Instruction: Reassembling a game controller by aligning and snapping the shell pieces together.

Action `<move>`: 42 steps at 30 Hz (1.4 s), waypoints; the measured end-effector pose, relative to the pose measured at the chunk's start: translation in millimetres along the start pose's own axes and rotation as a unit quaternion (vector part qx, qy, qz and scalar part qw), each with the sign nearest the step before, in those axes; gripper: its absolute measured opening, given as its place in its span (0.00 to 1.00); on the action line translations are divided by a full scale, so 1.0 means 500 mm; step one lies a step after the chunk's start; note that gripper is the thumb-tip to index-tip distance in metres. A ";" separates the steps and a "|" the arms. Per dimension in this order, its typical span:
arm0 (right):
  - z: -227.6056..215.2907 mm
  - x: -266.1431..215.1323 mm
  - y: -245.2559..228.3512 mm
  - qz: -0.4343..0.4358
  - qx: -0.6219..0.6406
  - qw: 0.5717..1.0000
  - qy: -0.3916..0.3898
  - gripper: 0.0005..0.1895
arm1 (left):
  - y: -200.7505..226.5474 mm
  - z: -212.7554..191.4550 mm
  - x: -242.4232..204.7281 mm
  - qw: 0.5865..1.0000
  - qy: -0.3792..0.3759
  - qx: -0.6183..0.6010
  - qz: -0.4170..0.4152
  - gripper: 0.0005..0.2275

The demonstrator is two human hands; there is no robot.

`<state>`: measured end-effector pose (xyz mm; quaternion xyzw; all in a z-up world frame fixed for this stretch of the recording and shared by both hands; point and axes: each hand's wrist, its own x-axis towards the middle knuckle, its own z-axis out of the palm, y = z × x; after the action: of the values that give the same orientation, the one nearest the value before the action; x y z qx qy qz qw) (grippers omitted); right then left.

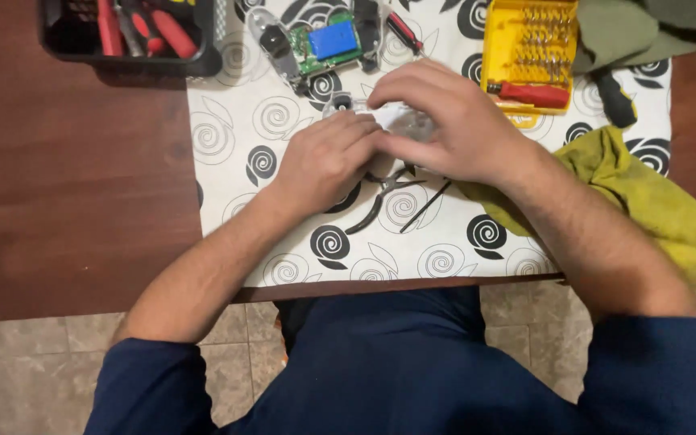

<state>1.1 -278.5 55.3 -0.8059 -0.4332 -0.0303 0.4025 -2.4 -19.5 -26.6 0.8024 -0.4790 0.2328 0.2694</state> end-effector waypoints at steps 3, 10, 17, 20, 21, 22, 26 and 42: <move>0.021 -0.059 0.047 0.050 -0.069 0.996 -0.028 0.41 | 0.009 -0.004 0.007 1.000 0.012 0.001 0.029 0.10; 0.035 -0.077 0.071 0.061 -0.068 0.995 -0.051 0.40 | -0.007 0.042 -0.025 1.000 0.029 0.011 0.003 0.08; 0.049 -0.091 0.100 0.066 -0.045 0.996 -0.038 0.47 | 0.014 0.056 -0.027 0.998 0.062 0.018 -0.003 0.07; 0.044 -0.084 0.106 0.090 -0.049 0.993 -0.050 0.48 | 0.043 0.062 -0.026 0.989 0.125 0.055 0.063 0.11; 0.040 -0.083 0.105 0.081 -0.056 0.994 -0.053 0.48 | 0.057 0.059 -0.028 0.995 0.065 0.036 0.074 0.14; 0.035 -0.082 0.103 0.072 -0.064 0.994 -0.057 0.48 | 0.072 0.055 -0.030 0.996 0.005 0.016 0.085 0.16; 0.044 -0.080 0.099 0.094 -0.056 0.992 -0.063 0.48 | 0.096 0.081 -0.050 0.993 -0.043 0.080 0.082 0.22; 0.045 -0.080 0.085 0.095 -0.036 0.992 -0.076 0.43 | 0.093 0.017 -0.030 0.981 -0.152 -0.109 0.041 0.08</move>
<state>0.1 -302.7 -2.2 -0.8573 -0.3829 0.0537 0.3399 -49.4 -33.7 -32.5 0.7739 -0.5694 0.0648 0.2697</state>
